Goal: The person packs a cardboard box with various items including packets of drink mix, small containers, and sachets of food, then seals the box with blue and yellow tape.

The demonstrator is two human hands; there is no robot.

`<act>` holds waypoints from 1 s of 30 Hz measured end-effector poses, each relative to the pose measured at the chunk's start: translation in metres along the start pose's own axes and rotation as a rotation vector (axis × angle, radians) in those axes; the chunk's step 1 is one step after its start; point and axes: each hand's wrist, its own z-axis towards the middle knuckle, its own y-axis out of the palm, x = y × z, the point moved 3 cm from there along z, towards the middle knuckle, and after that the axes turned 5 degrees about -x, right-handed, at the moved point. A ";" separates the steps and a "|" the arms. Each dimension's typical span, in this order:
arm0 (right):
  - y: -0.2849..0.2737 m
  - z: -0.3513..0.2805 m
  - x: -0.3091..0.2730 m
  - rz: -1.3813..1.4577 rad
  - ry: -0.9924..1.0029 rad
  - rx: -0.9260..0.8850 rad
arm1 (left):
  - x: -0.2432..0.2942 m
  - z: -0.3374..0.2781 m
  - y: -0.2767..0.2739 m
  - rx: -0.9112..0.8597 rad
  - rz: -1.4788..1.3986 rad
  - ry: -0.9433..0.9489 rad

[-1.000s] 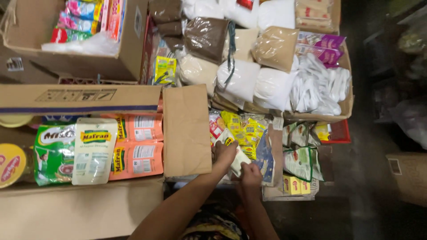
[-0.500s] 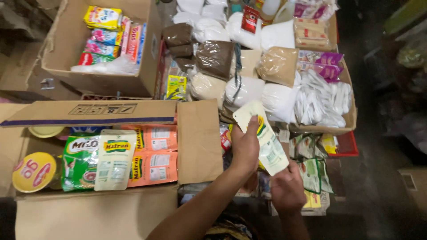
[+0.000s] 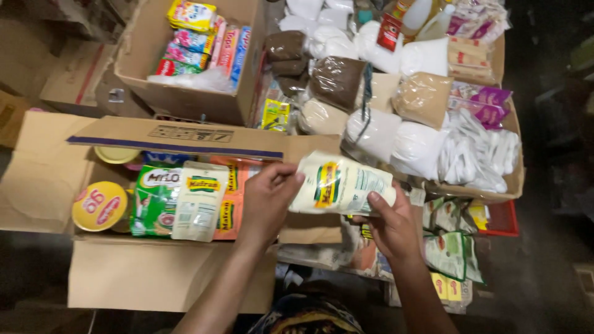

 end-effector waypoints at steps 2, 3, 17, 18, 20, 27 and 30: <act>0.011 0.006 0.002 -0.057 -0.029 -0.003 | 0.004 -0.010 -0.022 -0.021 0.006 -0.047; 0.016 0.007 0.007 -0.092 -0.031 -0.003 | 0.003 -0.016 -0.030 -0.024 -0.059 -0.138; 0.150 0.001 0.072 -0.185 0.178 -0.009 | -0.022 -0.079 -0.192 -0.122 -0.019 -0.471; 0.154 0.000 0.079 -0.195 0.176 -0.024 | -0.022 -0.078 -0.199 -0.190 0.079 -0.462; 0.158 -0.006 0.091 -0.208 0.177 -0.030 | -0.011 -0.079 -0.202 -0.263 0.173 -0.457; 0.164 -0.009 0.122 -0.240 0.119 -0.096 | 0.029 -0.066 -0.187 -0.385 0.397 -0.317; 0.187 -0.014 0.107 -0.119 0.089 -0.197 | 0.014 -0.057 -0.193 -0.367 0.336 -0.282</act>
